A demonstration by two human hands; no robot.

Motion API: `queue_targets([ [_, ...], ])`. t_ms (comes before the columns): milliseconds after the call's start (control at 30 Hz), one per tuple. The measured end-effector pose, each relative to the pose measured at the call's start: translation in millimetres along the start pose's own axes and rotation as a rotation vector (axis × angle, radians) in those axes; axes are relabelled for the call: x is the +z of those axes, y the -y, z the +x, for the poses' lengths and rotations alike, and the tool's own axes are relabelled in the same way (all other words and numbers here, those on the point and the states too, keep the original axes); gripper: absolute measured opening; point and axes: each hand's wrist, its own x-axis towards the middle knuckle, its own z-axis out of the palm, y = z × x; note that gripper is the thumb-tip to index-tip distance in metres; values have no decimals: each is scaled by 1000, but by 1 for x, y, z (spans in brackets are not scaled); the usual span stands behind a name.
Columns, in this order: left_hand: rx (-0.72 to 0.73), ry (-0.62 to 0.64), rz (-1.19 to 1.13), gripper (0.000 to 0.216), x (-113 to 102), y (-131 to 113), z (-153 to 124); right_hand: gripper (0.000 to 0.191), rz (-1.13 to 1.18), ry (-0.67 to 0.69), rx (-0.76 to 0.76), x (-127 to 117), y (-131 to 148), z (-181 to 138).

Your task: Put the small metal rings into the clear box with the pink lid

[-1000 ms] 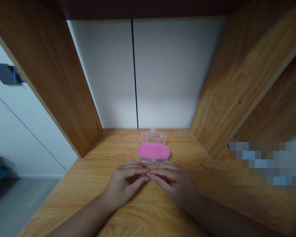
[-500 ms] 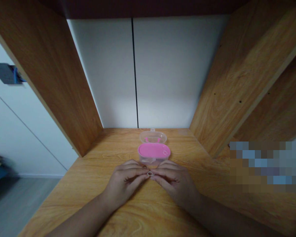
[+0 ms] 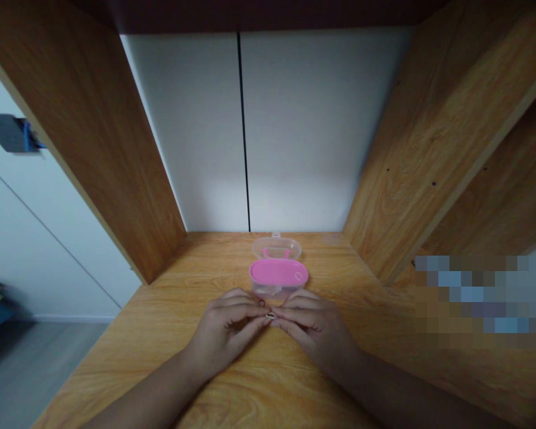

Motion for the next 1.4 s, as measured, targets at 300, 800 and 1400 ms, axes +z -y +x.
queue_targets([
  [300,-37,6,6,10,-2,-5,2,10,-11,-19,28,0,2,-2],
  [800,174,6,131,24,-4,0,1,11,45,-44,103,0,8,1],
  [1400,130,46,150,21,-2,-3,3,10,81,-21,50,-2,11,2],
])
